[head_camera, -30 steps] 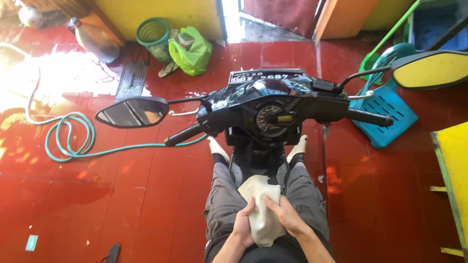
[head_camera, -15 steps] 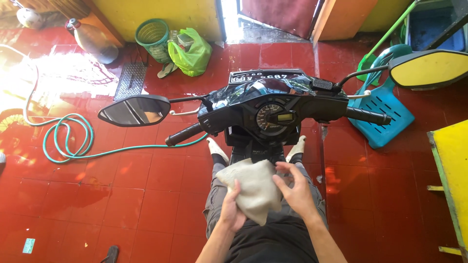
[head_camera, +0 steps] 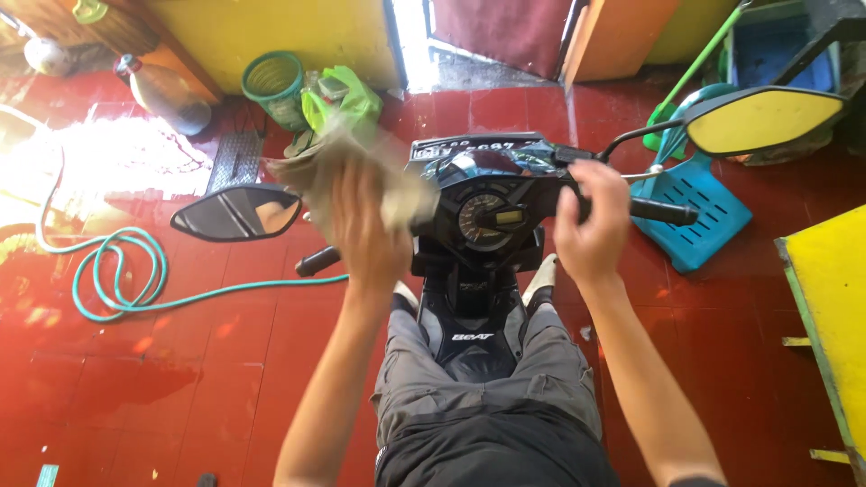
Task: The person wipes the handlebars, dashboard, and mirrors of a black scooter using a white cloth. They move around the scooter to clean different sections, including the left and right handlebars and the central instrument panel.
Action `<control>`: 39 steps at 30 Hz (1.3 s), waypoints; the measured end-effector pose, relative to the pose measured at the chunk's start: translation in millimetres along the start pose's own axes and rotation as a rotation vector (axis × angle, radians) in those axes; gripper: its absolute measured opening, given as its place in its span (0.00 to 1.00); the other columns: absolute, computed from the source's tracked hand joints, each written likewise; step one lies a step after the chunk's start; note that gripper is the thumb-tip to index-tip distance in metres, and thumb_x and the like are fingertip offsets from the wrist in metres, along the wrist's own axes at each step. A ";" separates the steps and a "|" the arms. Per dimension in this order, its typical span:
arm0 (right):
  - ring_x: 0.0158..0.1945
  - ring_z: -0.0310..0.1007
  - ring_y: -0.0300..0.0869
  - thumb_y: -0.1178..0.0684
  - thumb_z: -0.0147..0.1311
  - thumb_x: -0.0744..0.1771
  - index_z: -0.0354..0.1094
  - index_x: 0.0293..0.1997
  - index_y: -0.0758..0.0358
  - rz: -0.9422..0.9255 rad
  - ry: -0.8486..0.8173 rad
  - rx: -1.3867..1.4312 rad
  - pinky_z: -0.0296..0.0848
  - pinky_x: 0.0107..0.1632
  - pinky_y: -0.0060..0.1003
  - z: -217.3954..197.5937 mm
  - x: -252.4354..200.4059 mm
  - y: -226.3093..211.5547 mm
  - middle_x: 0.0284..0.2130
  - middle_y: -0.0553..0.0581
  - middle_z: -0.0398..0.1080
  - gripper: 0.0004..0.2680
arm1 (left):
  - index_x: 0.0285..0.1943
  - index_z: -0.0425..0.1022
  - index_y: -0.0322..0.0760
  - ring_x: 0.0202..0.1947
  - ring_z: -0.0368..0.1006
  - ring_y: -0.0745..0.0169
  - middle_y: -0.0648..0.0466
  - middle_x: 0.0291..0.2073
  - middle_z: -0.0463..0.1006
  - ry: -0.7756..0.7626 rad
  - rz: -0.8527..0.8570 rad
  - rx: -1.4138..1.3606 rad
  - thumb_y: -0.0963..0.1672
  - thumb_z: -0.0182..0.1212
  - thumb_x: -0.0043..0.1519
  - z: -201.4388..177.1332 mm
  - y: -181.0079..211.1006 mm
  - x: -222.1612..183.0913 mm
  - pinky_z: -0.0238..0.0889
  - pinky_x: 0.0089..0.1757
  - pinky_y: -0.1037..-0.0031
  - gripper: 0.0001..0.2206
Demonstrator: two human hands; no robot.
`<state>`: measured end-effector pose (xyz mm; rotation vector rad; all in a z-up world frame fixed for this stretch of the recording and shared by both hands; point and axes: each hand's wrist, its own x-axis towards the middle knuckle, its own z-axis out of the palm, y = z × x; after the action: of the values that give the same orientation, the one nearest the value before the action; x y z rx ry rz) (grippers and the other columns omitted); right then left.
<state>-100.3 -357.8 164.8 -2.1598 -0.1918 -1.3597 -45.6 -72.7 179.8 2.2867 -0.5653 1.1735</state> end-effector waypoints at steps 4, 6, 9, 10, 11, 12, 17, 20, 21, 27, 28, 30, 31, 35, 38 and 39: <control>0.57 0.71 0.54 0.54 0.49 0.70 0.71 0.57 0.63 -0.115 -0.099 -0.153 0.63 0.58 0.47 47.9 6.9 41.8 0.54 0.61 0.73 0.10 | 0.69 0.71 0.32 0.62 0.67 0.32 0.38 0.63 0.73 -0.446 -0.279 -0.007 0.48 0.49 0.70 63.1 -3.2 23.4 0.56 0.58 0.42 0.21; 0.63 0.69 0.56 0.47 0.37 0.73 0.68 0.65 0.61 -0.136 -0.234 -0.357 0.61 0.61 0.48 69.4 -10.0 58.8 0.62 0.64 0.69 0.16 | 0.53 0.82 0.36 0.56 0.76 0.48 0.48 0.50 0.83 -0.478 -0.178 0.192 0.53 0.48 0.70 116.4 -27.5 -5.4 0.55 0.61 0.56 0.22; 0.66 0.67 0.48 0.47 0.39 0.72 0.68 0.66 0.56 -0.106 -0.271 -0.398 0.59 0.64 0.43 68.2 -13.6 57.9 0.61 0.56 0.71 0.16 | 0.46 0.84 0.38 0.54 0.77 0.51 0.50 0.45 0.84 -0.457 -0.122 0.197 0.51 0.53 0.67 114.2 -31.3 -5.3 0.59 0.58 0.62 0.17; 0.66 0.67 0.48 0.47 0.39 0.72 0.68 0.66 0.56 -0.106 -0.276 -0.402 0.59 0.64 0.43 69.4 -13.0 59.5 0.61 0.56 0.71 0.16 | 0.46 0.84 0.38 0.54 0.77 0.51 0.50 0.45 0.84 -0.460 -0.125 0.192 0.51 0.53 0.67 117.5 -32.8 -2.8 0.59 0.58 0.62 0.17; 0.66 0.68 0.47 0.46 0.39 0.72 0.69 0.64 0.55 -0.097 -0.237 -0.428 0.60 0.64 0.42 70.8 -13.1 60.5 0.60 0.54 0.72 0.16 | 0.45 0.83 0.38 0.57 0.75 0.51 0.50 0.46 0.83 -0.542 -0.149 0.173 0.52 0.50 0.68 120.3 -34.7 -1.1 0.57 0.59 0.60 0.19; 0.65 0.69 0.47 0.46 0.40 0.71 0.71 0.62 0.55 -0.086 -0.204 -0.447 0.61 0.63 0.40 73.3 -15.7 59.3 0.59 0.53 0.73 0.16 | 0.45 0.83 0.38 0.59 0.73 0.50 0.50 0.47 0.83 -0.629 -0.177 0.158 0.53 0.48 0.69 120.2 -38.0 -2.1 0.54 0.60 0.58 0.21; 0.64 0.70 0.45 0.47 0.40 0.71 0.74 0.57 0.53 -0.071 -0.183 -0.450 0.62 0.62 0.40 77.6 -18.3 62.4 0.56 0.51 0.76 0.14 | 0.56 0.79 0.34 0.72 0.59 0.49 0.47 0.60 0.76 -0.945 -0.295 0.017 0.57 0.41 0.71 127.3 -57.2 7.4 0.46 0.66 0.55 0.27; 0.64 0.71 0.45 0.47 0.41 0.70 0.75 0.55 0.53 -0.065 -0.185 -0.459 0.63 0.62 0.40 76.2 -20.7 64.2 0.54 0.50 0.76 0.14 | 0.64 0.74 0.36 0.76 0.53 0.53 0.48 0.67 0.71 -1.066 -0.325 -0.019 0.59 0.37 0.70 123.9 -56.1 16.4 0.40 0.69 0.56 0.31; 0.63 0.71 0.45 0.47 0.41 0.70 0.75 0.55 0.52 -0.063 -0.184 -0.453 0.63 0.62 0.40 75.5 -20.7 64.1 0.54 0.50 0.76 0.14 | 0.66 0.73 0.36 0.77 0.50 0.54 0.48 0.69 0.69 -1.104 -0.333 -0.026 0.60 0.35 0.70 120.7 -53.5 20.8 0.39 0.69 0.55 0.33; 0.61 0.73 0.46 0.49 0.43 0.69 0.76 0.50 0.53 -0.079 -0.139 -0.445 0.64 0.60 0.40 78.0 -21.2 64.7 0.51 0.51 0.78 0.12 | 0.53 0.81 0.35 0.67 0.66 0.55 0.49 0.57 0.79 -0.824 -0.174 -0.020 0.53 0.42 0.72 97.4 -35.6 13.1 0.51 0.64 0.60 0.23; 0.61 0.73 0.46 0.49 0.43 0.69 0.76 0.50 0.53 -0.080 -0.134 -0.448 0.64 0.60 0.40 77.9 -22.9 64.3 0.51 0.51 0.78 0.12 | 0.53 0.81 0.35 0.67 0.66 0.55 0.49 0.57 0.79 -0.821 -0.169 -0.021 0.53 0.42 0.72 93.1 -34.3 5.9 0.51 0.64 0.60 0.23; 0.59 0.74 0.45 0.48 0.45 0.69 0.76 0.44 0.52 -0.087 -0.121 -0.447 0.66 0.59 0.40 78.3 -24.4 65.7 0.49 0.50 0.79 0.10 | 0.40 0.82 0.35 0.56 0.74 0.52 0.51 0.41 0.82 -0.569 -0.078 -0.093 0.51 0.47 0.71 87.3 -31.7 -6.8 0.59 0.57 0.62 0.21; 0.59 0.74 0.45 0.48 0.45 0.69 0.76 0.44 0.52 -0.089 -0.114 -0.451 0.66 0.59 0.40 79.3 -24.1 68.5 0.49 0.50 0.79 0.10 | 0.40 0.82 0.35 0.56 0.74 0.52 0.51 0.41 0.82 -0.565 -0.072 -0.095 0.51 0.47 0.71 83.2 -30.1 -13.1 0.59 0.57 0.62 0.21; 0.60 0.74 0.44 0.48 0.45 0.68 0.76 0.43 0.51 -0.086 -0.117 -0.455 0.66 0.59 0.39 80.6 -29.0 73.0 0.48 0.49 0.78 0.10 | 0.35 0.79 0.31 0.51 0.74 0.46 0.45 0.35 0.78 -0.348 0.018 -0.131 0.46 0.57 0.67 66.0 -17.1 -33.4 0.59 0.57 0.61 0.14; 0.59 0.75 0.44 0.48 0.45 0.68 0.77 0.42 0.52 -0.078 -0.128 -0.443 0.66 0.59 0.39 79.8 -26.1 70.1 0.47 0.49 0.79 0.10 | 0.36 0.78 0.25 0.47 0.74 0.39 0.40 0.32 0.76 -0.244 -0.035 -0.244 0.43 0.57 0.67 34.7 7.3 -29.9 0.60 0.57 0.57 0.12; 0.59 0.75 0.45 0.48 0.44 0.69 0.77 0.42 0.52 -0.077 -0.140 -0.440 0.66 0.59 0.40 78.8 -24.5 70.0 0.46 0.50 0.79 0.10 | 0.39 0.78 0.24 0.47 0.74 0.37 0.39 0.33 0.77 -0.222 -0.078 -0.309 0.42 0.55 0.67 22.8 17.4 -27.2 0.60 0.57 0.55 0.11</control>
<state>-21.7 -368.9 91.2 -2.6386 -0.0286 -1.3943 -56.0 -96.6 150.1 2.1593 -0.6807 0.7412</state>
